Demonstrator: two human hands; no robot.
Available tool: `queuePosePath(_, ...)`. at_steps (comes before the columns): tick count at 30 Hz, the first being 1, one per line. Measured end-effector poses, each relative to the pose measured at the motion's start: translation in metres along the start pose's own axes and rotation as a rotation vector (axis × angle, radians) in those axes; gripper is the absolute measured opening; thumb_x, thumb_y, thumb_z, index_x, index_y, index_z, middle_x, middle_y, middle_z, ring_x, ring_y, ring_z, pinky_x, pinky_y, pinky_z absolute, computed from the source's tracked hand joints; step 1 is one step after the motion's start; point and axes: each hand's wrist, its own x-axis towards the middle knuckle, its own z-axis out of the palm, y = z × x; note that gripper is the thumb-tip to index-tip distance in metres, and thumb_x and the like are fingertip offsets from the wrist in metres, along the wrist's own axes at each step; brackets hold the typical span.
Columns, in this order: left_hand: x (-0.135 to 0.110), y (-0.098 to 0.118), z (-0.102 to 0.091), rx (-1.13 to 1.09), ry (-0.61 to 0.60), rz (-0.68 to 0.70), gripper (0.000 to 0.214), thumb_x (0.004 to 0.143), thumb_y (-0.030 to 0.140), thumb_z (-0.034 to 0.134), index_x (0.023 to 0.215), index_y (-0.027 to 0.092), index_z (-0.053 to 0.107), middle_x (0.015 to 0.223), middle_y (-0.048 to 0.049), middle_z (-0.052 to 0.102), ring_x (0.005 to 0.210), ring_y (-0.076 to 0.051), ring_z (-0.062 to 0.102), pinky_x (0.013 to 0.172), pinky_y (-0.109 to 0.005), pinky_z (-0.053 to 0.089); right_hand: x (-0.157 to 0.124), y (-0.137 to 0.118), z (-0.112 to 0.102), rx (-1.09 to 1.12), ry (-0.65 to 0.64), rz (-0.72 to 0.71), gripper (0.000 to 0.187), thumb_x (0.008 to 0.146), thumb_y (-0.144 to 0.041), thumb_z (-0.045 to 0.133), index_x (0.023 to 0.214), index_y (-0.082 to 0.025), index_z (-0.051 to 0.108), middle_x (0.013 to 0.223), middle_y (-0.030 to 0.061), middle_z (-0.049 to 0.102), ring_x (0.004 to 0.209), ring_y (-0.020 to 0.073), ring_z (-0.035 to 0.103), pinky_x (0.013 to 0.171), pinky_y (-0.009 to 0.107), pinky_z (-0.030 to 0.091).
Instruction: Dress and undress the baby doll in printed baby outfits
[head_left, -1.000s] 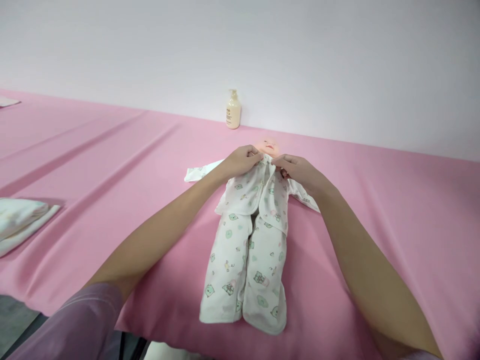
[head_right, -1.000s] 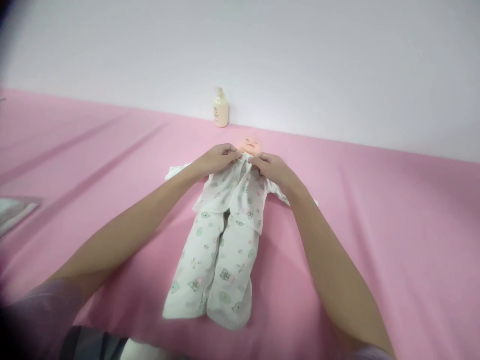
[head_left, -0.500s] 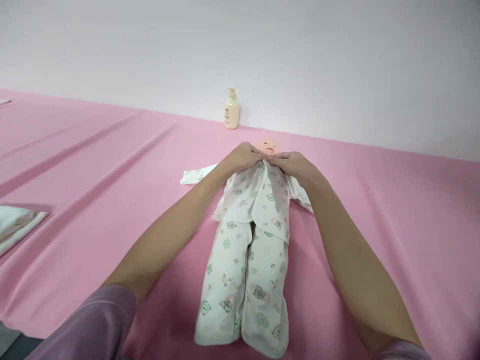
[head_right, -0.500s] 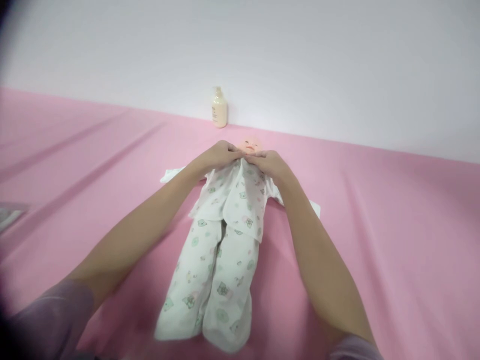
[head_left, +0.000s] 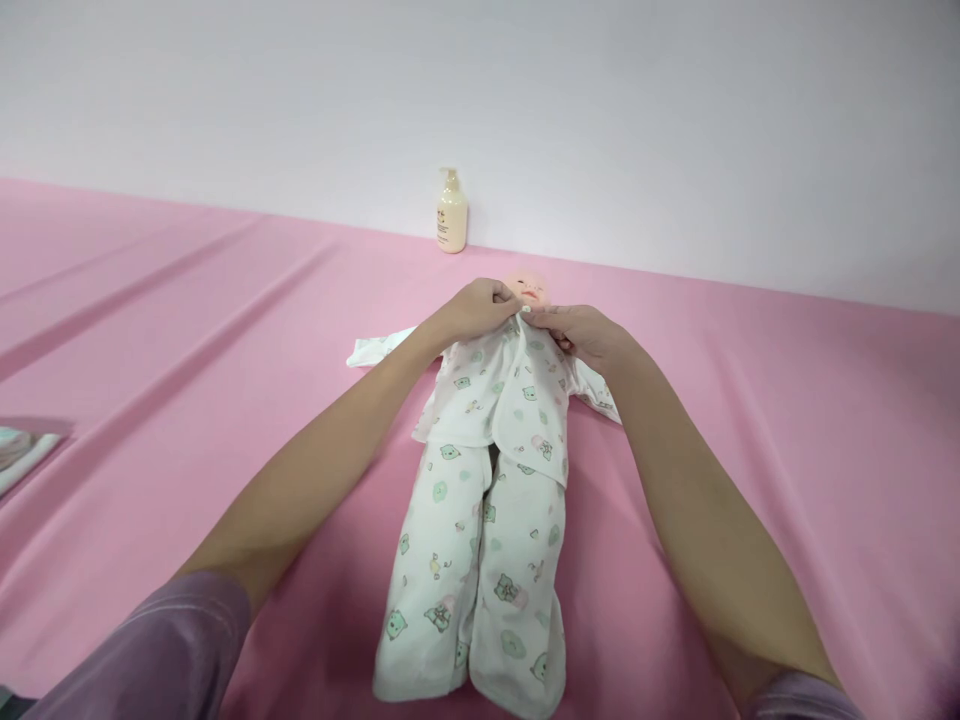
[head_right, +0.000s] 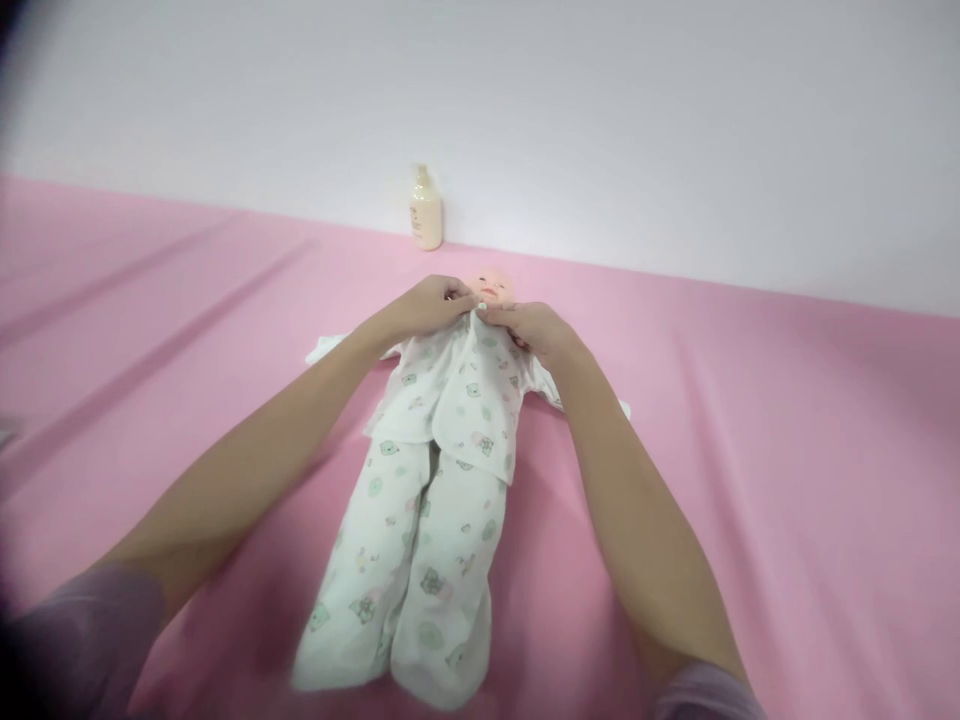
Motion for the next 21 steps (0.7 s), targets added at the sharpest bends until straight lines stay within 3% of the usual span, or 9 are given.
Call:
queuePosePath(6, -0.004, 0.004, -0.004, -0.095, 0.003, -0.087, 0.023, 0.084, 0.031, 0.082, 0.069, 0.021, 0.067, 0.069, -0.0033, 0.065, 0.069, -0.019, 0.06, 0.064, -0.03, 0.041, -0.006, -0.003, 0.007, -0.056, 0.072, 0.008, 0.032, 0.086, -0.045, 0.087, 0.07, -0.022, 0.071, 0.065, -0.0028, 0.056, 0.063, 0.013, 0.042, 0.059, 0.028, 0.036)
queuePosePath(11, -0.009, 0.008, -0.009, -0.126, -0.057, -0.159, 0.026, 0.091, 0.032, 0.075, 0.069, 0.02, 0.069, 0.071, -0.004, 0.068, 0.066, -0.018, 0.061, 0.064, -0.031, 0.043, -0.005, 0.0, 0.012, -0.087, 0.126, -0.037, 0.022, 0.084, -0.043, 0.088, 0.077, -0.024, 0.08, 0.079, -0.0003, 0.073, 0.076, 0.0164, 0.062, 0.067, 0.026, 0.048)
queuePosePath(21, -0.003, 0.003, -0.003, -0.166, -0.045, -0.151, 0.031, 0.096, 0.034, 0.071, 0.069, 0.019, 0.069, 0.07, -0.0031, 0.066, 0.061, -0.015, 0.056, 0.062, -0.03, 0.043, -0.005, 0.0, 0.017, -0.118, 0.186, -0.071, 0.022, 0.087, -0.038, 0.083, 0.074, -0.022, 0.077, 0.072, -0.0007, 0.068, 0.072, 0.0155, 0.059, 0.064, 0.026, 0.046)
